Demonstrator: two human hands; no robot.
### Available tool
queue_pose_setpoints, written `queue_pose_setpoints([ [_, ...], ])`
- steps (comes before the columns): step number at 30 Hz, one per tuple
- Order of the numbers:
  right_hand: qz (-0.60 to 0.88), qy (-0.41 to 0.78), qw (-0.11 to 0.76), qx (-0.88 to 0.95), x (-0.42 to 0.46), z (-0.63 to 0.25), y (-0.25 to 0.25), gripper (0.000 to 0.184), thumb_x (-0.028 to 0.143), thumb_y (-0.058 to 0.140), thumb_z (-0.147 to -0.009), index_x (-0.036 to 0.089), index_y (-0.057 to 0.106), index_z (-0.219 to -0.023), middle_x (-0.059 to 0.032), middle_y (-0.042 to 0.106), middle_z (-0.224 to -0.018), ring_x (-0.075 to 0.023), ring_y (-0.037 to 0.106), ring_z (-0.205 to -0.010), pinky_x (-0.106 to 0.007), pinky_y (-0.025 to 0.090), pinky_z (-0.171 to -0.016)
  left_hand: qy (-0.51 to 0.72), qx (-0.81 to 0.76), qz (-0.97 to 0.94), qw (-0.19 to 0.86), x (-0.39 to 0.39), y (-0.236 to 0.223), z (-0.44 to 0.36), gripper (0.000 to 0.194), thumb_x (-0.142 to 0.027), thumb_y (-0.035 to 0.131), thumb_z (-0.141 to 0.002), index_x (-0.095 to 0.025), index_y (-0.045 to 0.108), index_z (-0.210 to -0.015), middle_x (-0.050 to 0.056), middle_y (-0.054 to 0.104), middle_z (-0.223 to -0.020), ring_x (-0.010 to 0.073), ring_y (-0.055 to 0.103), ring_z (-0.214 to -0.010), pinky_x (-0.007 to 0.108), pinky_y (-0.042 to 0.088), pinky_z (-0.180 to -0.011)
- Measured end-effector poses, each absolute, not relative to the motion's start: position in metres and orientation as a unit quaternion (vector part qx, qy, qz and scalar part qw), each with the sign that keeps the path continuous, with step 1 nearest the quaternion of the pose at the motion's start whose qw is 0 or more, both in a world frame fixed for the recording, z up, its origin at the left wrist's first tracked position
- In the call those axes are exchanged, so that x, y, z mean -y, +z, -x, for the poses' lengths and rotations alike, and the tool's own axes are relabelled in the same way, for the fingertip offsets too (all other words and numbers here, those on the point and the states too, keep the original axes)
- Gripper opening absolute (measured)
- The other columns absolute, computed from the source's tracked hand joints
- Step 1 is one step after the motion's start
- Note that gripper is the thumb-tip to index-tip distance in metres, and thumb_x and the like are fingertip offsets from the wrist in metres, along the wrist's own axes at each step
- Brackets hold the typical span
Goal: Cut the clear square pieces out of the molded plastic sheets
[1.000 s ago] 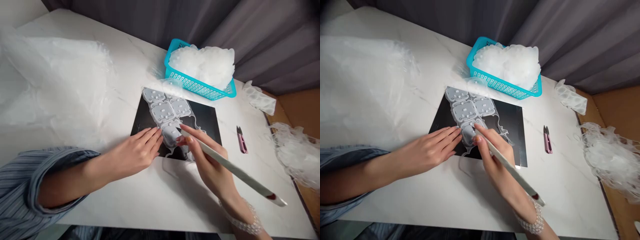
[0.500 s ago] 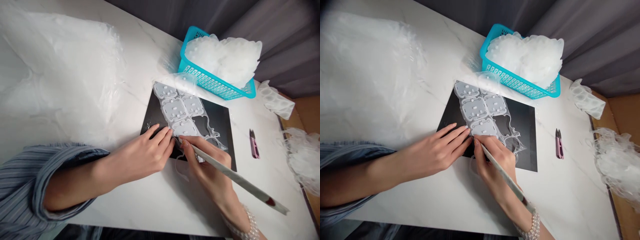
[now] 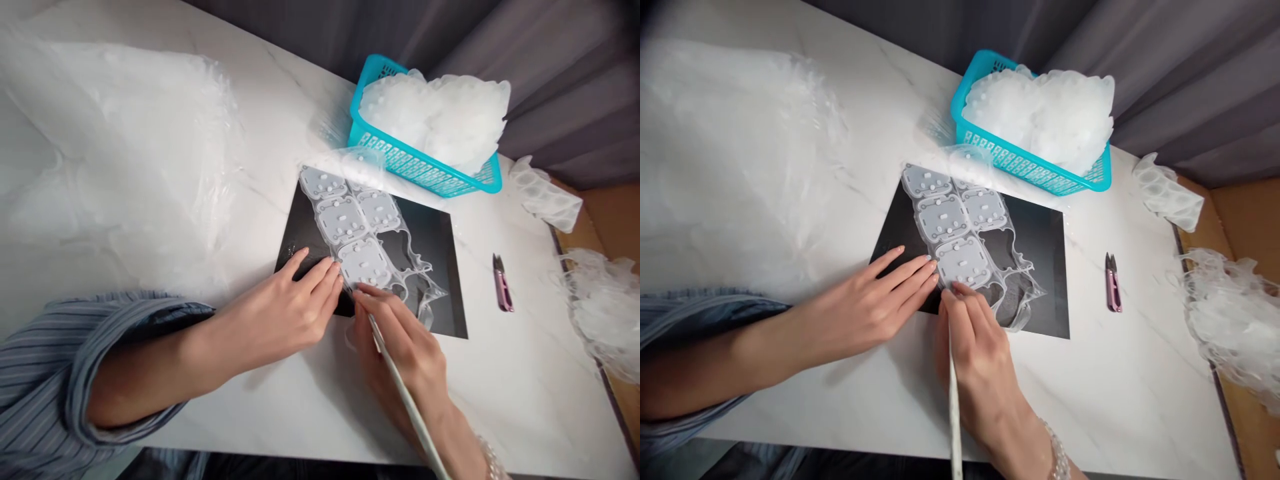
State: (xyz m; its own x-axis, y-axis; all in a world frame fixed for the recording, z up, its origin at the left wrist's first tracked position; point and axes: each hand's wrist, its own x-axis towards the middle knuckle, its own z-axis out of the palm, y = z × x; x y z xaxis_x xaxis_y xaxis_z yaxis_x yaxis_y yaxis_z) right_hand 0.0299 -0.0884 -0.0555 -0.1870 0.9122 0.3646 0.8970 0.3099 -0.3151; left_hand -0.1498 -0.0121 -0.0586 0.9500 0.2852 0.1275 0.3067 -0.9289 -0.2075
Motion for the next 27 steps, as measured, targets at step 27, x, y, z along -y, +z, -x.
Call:
queue_pose_setpoints([
  [27, 0.525, -0.117, 0.192, 0.821, 0.074, -0.029, -0.075, 0.030, 0.004, 0.037, -0.096, 0.000, 0.062, -0.111, -0.0264, 0.067, -0.118, -0.0325, 0.061, -0.120, -0.044, 0.058, -0.095, -0.113, 0.190, 0.974, 0.050, 0.005, -0.084, 0.152, 0.040, -0.027, 0.044, -0.097, -0.009, 0.058, -0.130, 0.018, 0.049, -0.147, 0.0309, 0.041, -0.139, 0.048, 0.031, -0.116],
])
